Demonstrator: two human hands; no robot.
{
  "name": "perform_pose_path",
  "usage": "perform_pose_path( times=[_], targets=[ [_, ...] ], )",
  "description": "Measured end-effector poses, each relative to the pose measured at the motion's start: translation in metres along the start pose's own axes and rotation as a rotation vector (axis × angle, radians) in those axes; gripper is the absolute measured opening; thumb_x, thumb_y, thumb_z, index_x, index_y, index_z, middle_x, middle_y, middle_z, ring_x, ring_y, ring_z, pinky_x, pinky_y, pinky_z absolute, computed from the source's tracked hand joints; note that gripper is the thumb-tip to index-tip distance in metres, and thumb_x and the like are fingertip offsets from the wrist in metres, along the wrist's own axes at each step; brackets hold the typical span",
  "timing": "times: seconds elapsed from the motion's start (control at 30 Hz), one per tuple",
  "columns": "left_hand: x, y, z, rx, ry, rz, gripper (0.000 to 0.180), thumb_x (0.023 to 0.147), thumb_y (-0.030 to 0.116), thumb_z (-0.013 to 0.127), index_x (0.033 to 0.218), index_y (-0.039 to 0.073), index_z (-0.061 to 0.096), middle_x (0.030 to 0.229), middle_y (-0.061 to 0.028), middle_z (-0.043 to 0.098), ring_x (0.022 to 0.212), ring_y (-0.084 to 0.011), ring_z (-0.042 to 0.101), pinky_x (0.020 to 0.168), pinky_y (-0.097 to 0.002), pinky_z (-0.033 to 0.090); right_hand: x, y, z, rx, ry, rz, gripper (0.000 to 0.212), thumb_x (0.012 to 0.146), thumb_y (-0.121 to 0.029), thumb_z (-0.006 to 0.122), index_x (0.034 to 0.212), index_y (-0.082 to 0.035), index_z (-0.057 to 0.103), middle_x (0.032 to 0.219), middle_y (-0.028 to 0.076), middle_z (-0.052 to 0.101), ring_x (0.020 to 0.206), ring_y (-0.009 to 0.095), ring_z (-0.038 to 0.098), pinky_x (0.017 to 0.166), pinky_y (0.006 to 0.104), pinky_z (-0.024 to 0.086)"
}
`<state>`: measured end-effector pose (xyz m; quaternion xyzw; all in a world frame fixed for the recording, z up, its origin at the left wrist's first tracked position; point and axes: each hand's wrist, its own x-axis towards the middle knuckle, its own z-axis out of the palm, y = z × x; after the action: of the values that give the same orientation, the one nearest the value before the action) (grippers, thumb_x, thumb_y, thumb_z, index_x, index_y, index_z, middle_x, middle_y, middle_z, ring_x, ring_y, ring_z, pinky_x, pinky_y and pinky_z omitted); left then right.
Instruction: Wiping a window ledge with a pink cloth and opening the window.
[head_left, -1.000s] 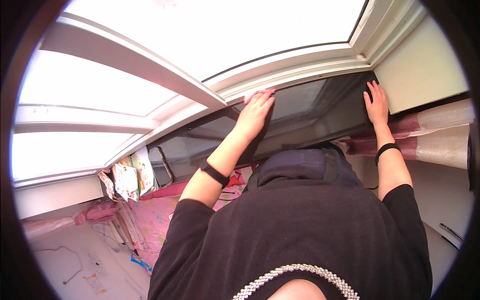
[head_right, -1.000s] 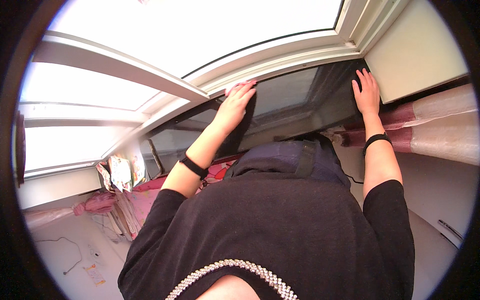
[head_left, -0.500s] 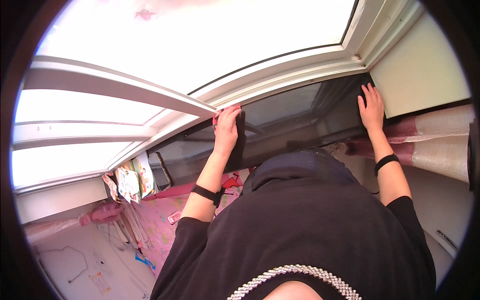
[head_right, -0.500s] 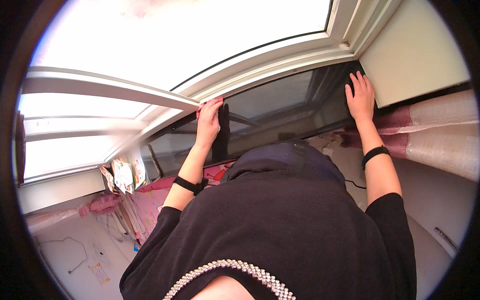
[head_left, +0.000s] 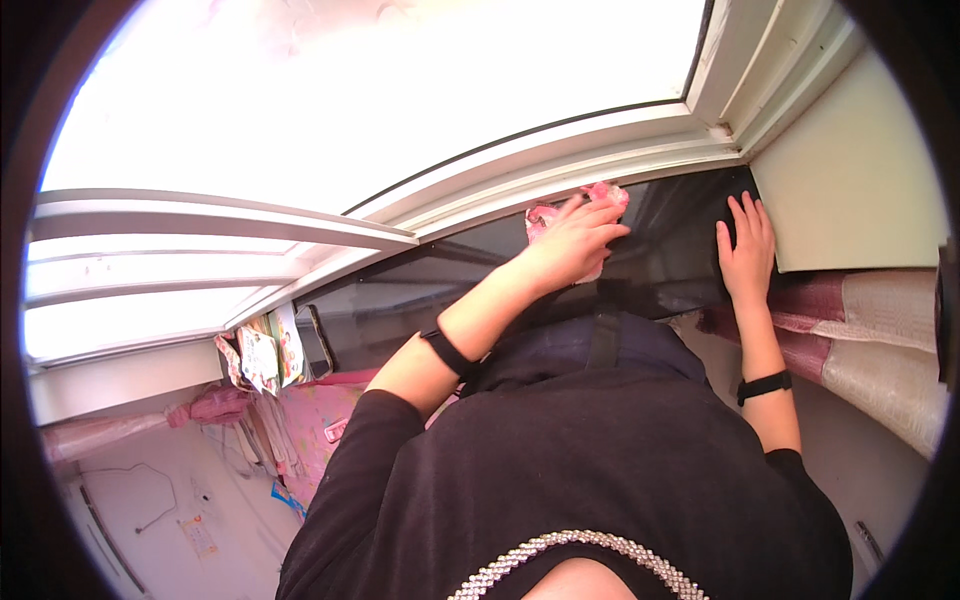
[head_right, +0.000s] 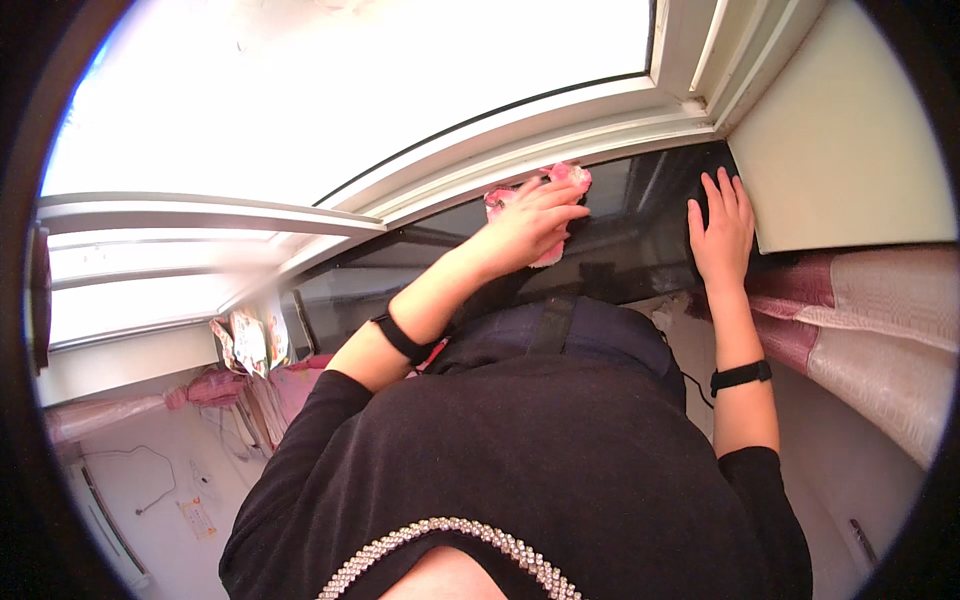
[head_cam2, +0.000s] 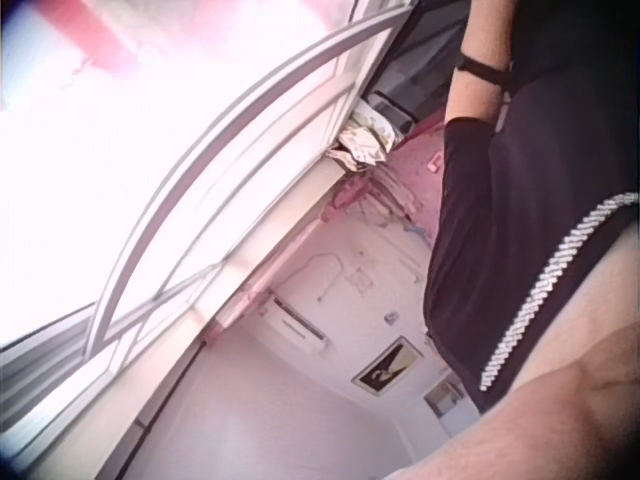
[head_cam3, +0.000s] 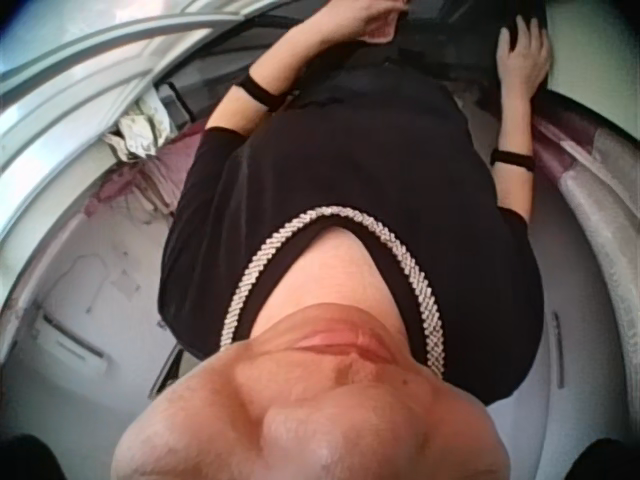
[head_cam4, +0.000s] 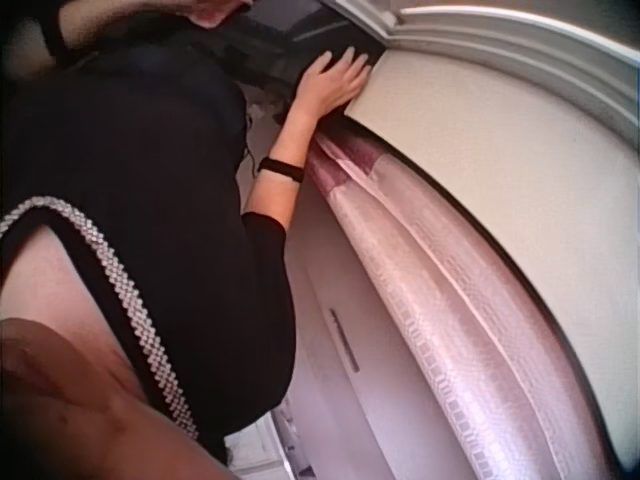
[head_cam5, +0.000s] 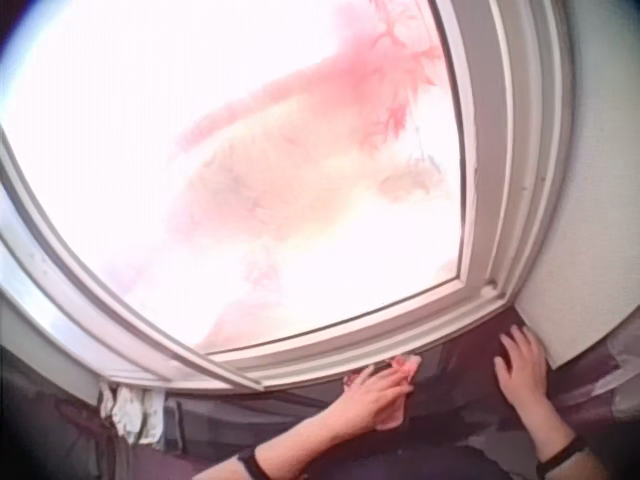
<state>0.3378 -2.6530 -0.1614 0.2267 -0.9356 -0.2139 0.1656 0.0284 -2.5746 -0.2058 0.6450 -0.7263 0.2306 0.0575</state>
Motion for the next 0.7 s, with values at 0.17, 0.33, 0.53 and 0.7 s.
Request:
perform_pose_path(
  times=[0.17,0.33,0.53,0.7],
  targets=[
    [-0.056,0.003,-0.054,-0.030,-0.023,-0.198,0.047,0.085,0.007,0.065,0.131,0.008,0.055,0.140,-0.0148,0.051,0.129,-0.0331,0.048,0.108,-0.0427,0.039,-0.002,0.001,-0.004,-0.006,0.005,0.013,0.041,0.093,-0.026,0.060,0.131,-0.011,0.058,0.143,0.009,0.050,0.134,0.032,0.041,0.112,0.0448,0.033],
    [-0.144,-0.004,-0.072,0.136,0.083,-0.347,0.036,0.087,0.006,0.064,0.122,0.006,0.061,0.129,-0.0157,0.059,0.124,-0.0335,0.053,0.103,-0.0420,0.043,0.001,-0.001,0.002,-0.041,0.010,-0.001,0.040,0.094,-0.025,0.059,0.131,-0.011,0.057,0.143,0.009,0.050,0.134,0.032,0.041,0.111,0.0448,0.034],
    [-0.244,-0.031,-0.061,0.327,0.417,-0.733,0.024,0.092,0.009,0.058,0.114,0.003,0.064,0.119,-0.0168,0.062,0.116,-0.0346,0.056,0.101,-0.0429,0.043,0.020,-0.053,-0.014,0.322,-0.033,-0.086,0.044,0.091,-0.024,0.065,0.129,-0.003,0.057,0.136,0.020,0.053,0.126,0.037,0.049,0.107,0.0433,0.039],
    [-0.294,-0.058,-0.044,0.479,0.587,-0.941,0.036,0.096,0.015,0.053,0.128,-0.001,0.055,0.133,-0.0211,0.053,0.125,-0.0374,0.048,0.107,-0.0445,0.037,0.034,-0.139,-0.005,0.523,-0.249,-0.346,0.048,0.088,-0.029,0.066,0.130,-0.005,0.058,0.135,0.022,0.054,0.126,0.037,0.050,0.107,0.0441,0.040]
  ],
)
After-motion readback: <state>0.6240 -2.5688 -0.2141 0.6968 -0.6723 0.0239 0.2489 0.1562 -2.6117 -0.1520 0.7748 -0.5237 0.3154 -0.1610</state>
